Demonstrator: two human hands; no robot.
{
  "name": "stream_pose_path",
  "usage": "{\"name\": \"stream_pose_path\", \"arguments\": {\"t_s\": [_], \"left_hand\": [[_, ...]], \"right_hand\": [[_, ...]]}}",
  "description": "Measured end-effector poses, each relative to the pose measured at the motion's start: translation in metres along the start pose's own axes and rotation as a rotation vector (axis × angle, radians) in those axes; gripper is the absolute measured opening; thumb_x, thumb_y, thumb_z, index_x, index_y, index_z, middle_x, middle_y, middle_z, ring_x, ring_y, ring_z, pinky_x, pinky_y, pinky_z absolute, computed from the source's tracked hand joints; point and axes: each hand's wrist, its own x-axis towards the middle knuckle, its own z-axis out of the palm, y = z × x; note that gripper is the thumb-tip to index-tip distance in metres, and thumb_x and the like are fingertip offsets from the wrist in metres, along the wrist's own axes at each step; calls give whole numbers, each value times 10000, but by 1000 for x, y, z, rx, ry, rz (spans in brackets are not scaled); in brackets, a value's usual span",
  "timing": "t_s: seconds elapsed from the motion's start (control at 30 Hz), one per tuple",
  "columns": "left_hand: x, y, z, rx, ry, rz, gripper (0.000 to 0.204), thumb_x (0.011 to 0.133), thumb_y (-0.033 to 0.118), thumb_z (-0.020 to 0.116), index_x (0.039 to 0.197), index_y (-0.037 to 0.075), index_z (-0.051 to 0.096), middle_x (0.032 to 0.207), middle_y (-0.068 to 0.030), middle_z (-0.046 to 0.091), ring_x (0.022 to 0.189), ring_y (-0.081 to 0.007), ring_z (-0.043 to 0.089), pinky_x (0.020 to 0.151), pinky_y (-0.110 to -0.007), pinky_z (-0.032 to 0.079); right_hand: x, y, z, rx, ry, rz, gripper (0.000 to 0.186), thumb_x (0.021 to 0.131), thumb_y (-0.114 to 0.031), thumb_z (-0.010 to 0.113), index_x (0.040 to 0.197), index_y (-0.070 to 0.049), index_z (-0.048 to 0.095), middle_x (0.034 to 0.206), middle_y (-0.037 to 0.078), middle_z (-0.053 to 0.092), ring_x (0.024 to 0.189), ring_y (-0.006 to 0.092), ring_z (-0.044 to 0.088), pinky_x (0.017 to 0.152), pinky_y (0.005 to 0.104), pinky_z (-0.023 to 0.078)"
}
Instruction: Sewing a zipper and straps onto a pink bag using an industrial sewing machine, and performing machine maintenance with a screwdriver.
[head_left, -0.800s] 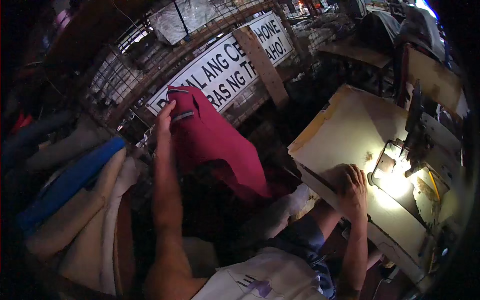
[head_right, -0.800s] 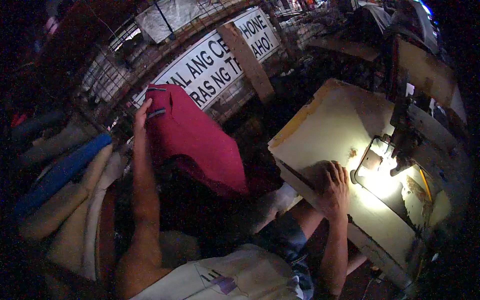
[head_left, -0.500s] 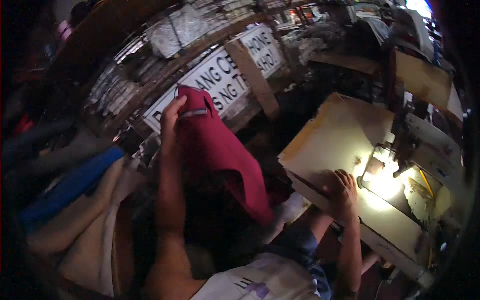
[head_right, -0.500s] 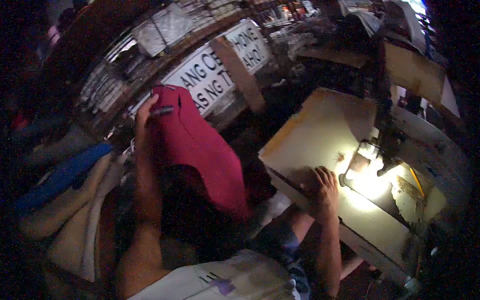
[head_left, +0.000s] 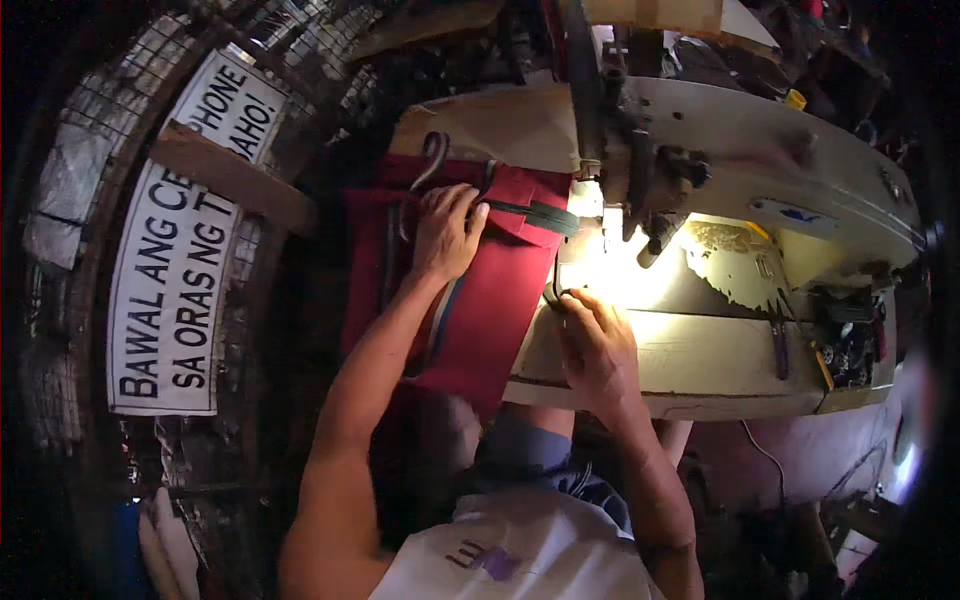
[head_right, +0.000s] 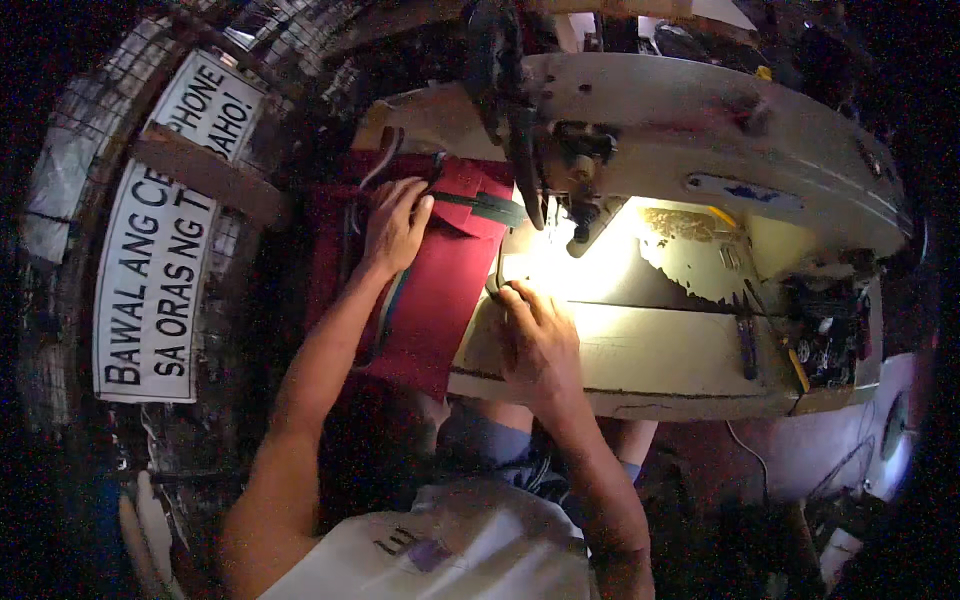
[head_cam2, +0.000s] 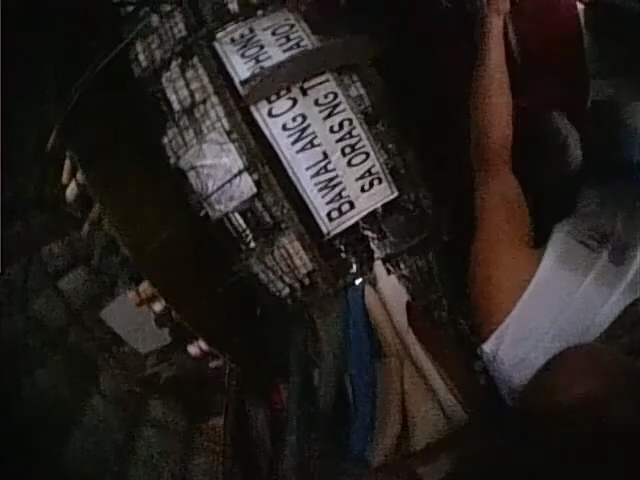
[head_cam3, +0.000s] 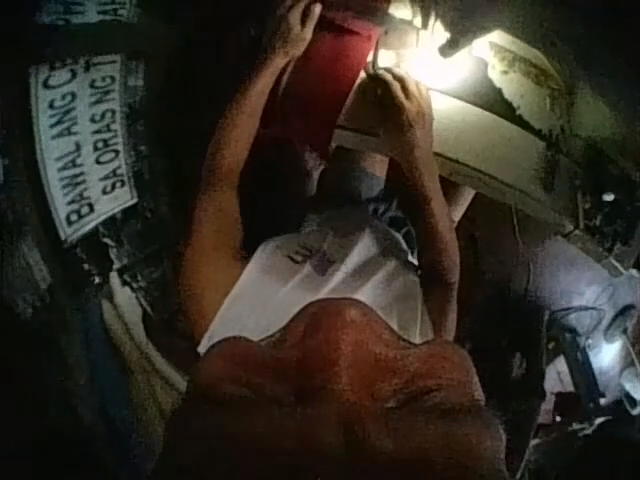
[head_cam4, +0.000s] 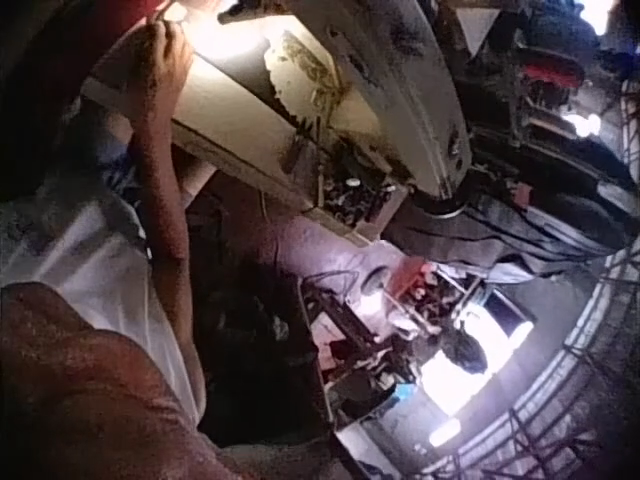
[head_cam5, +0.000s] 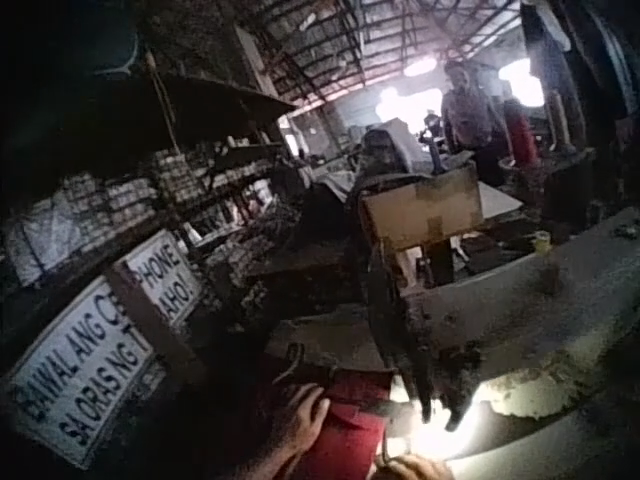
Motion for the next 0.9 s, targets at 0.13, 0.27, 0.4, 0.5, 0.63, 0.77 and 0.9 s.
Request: {"name": "stream_pose_path", "arguments": {"t_s": [0.13,0.27,0.4,0.5,0.63,0.77,0.9], "left_hand": [[-4,-2,-3,-84,5,-18,316,948,254,568,1100,-16,629,1135,-177,625,1079,-365,550,961,-455,429],[-3,-1,-6,-94,26,-27,300,940,271,579,1077,12,643,1121,-143,631,1057,-336,558,928,-457,425],[-3,2,-11,-58,37,5,294,924,277,584,1064,27,647,1103,-127,633,1027,-320,564,904,-463,420],[-11,7,-18,-48,43,15,290,887,248,589,1068,29,645,1093,-124,631,1014,-316,566,894,-470,419],[-35,17,-35,-40,48,21,310,824,188,581,1077,20,638,1100,-129,627,1036,-322,560,905,-467,419],[-59,28,-51,-20,-26,-67,406,787,164,577,1165,18,599,1169,-139,594,1098,-332,531,922,-503,405],[-75,45,-57,-22,-17,-104,481,775,156,581,1237,25,565,1192,-147,580,1121,-341,512,973,-504,372]], "right_hand": [[5,-10,3,-228,-89,-46,559,732,-88,693,1270,-54,547,1324,98,524,1273,325,468,929,470,431],[5,-12,3,-248,-115,-37,585,719,-82,694,1283,-66,537,1337,90,519,1294,322,450,943,481,418],[11,-16,8,-268,-56,-41,545,747,-66,679,1273,-66,539,1338,104,522,1230,342,517,910,475,455],[34,-21,19,-115,92,42,427,870,-32,575,1290,-66,511,1325,152,524,1007,398,627,773,469,531],[62,-23,31,-234,68,167,332,908,-130,601,1226,-51,551,1189,189,587,990,370,628,780,445,534],[57,-20,32,-292,-46,243,323,887,-200,649,1166,-58,567,1074,188,606,964,366,623,795,444,516],[46,-19,26,-140,-8,238,320,845,-244,719,1058,-35,602,974,170,655,914,324,648,787,419,502]]}}
